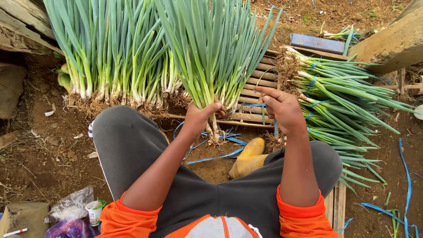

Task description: Bundling green onions and tying them with plastic string

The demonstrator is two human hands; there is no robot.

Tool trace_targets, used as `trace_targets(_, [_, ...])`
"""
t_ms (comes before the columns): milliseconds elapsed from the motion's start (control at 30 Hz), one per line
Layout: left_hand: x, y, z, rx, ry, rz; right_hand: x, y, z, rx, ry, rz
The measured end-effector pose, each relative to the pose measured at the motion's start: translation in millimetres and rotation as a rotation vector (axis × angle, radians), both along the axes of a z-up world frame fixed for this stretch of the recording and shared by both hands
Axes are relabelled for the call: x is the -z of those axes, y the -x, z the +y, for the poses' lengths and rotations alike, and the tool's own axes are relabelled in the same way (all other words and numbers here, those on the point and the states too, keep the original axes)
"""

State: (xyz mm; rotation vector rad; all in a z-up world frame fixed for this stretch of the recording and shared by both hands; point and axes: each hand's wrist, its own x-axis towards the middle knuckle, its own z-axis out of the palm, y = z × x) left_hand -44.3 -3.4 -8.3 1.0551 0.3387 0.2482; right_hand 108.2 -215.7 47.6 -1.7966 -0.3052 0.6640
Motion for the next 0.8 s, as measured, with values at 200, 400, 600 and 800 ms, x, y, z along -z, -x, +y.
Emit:
trace_targets(200, [6.6,7.3,13.9,-0.015,-0.088,0.029,1.2,12.2,11.8,0.085,0.134,-0.45])
trace_targets(400, [6.1,8.4,17.5,0.006,-0.158,0.075,17.7,2.2,16.5,0.209,0.061,-0.444])
trace_targets(600, [-11.9,2.3,6.0,0.074,-0.184,0.125,13.9,-0.7,14.7,0.396,0.099,-0.444])
trace_targets(800, [-12.1,3.6,4.3,0.095,-0.192,0.106,-12.5,15.1,20.2,0.27,0.034,-0.505])
